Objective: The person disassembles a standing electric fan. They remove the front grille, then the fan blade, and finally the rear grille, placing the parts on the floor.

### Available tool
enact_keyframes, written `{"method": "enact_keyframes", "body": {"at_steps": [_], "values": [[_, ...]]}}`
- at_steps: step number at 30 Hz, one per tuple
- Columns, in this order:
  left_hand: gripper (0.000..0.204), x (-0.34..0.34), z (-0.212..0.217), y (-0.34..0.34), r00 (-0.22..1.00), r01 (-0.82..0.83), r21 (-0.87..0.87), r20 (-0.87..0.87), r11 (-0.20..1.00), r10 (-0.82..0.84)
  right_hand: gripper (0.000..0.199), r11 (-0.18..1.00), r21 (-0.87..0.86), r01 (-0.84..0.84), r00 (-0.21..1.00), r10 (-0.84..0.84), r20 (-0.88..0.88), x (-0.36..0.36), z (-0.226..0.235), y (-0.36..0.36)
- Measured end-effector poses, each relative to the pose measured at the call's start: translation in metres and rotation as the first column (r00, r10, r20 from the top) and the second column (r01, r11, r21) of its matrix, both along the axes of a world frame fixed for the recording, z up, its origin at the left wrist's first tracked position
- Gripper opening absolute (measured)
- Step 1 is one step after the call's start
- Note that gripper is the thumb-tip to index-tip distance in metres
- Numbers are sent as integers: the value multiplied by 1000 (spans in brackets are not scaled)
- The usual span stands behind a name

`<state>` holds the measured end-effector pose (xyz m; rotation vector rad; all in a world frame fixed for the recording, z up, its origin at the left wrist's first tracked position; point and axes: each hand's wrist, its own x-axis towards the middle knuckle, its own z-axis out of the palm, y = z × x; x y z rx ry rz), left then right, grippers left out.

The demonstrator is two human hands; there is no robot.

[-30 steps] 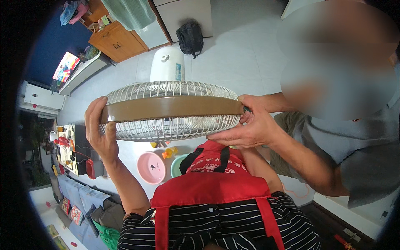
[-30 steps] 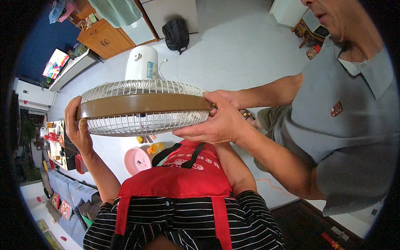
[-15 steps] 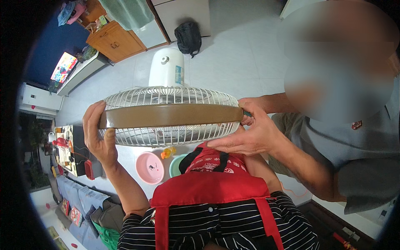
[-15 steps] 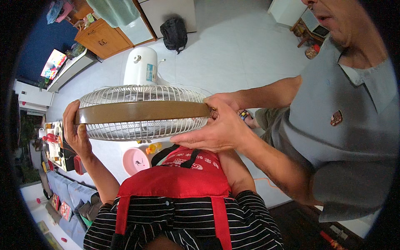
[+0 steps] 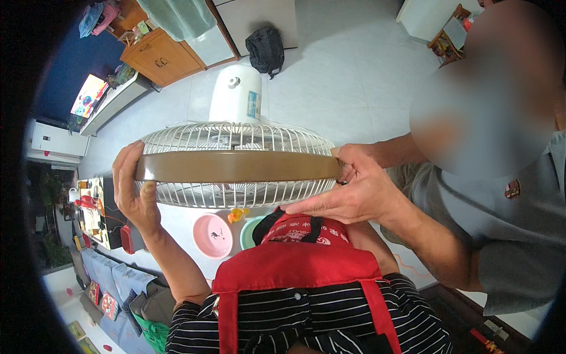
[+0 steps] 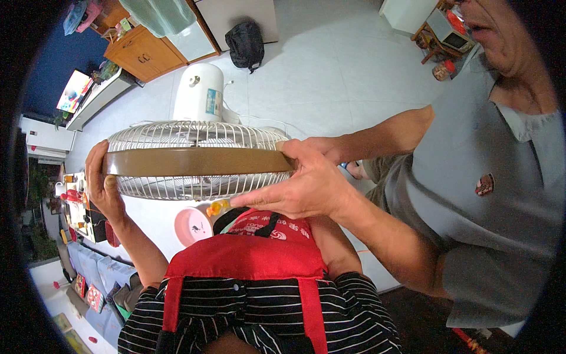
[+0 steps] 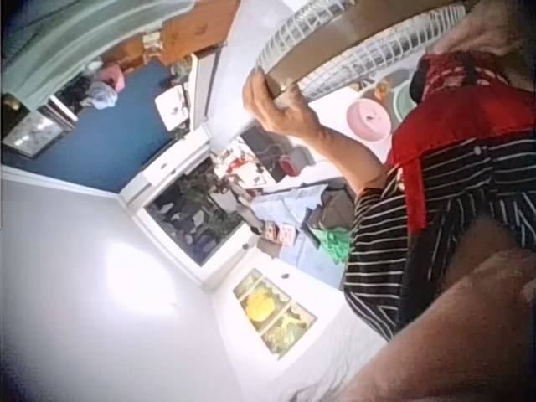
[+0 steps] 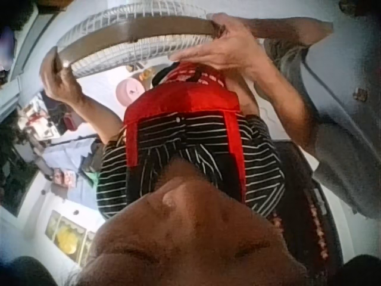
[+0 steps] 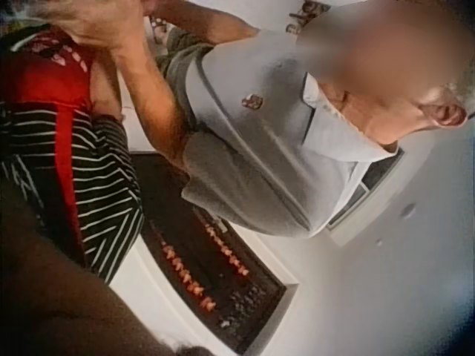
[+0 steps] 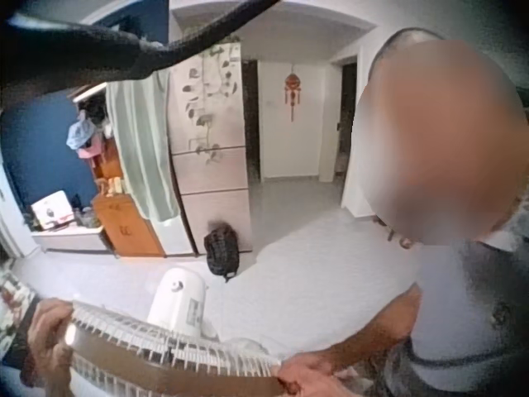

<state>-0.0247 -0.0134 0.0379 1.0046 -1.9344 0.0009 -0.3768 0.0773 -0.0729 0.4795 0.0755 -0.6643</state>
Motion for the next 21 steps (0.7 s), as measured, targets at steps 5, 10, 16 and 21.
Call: {"method": "enact_keyframes", "body": {"at_steps": [5, 10, 16, 21], "values": [[58, 2, 0, -5, 1000, 26, -5, -12, 1000, -26, 59, 981, 194, -28, 985, -6, 174, 0, 5, -3], [54, -1, 2, -8, 998, 53, -2, -39, 999, -53, 62, 897, 437, -67, 927, -106, 359, 3, 10, -1], [55, 5, 3, -11, 999, -23, -11, 49, 1000, 23, 65, 779, 600, -183, 838, -196, 510, 7, 16, -1], [73, -4, 25, -6, 962, 114, -39, 254, 993, -101, 67, 669, 683, -294, 742, -291, 604, 12, 19, 2]]}}
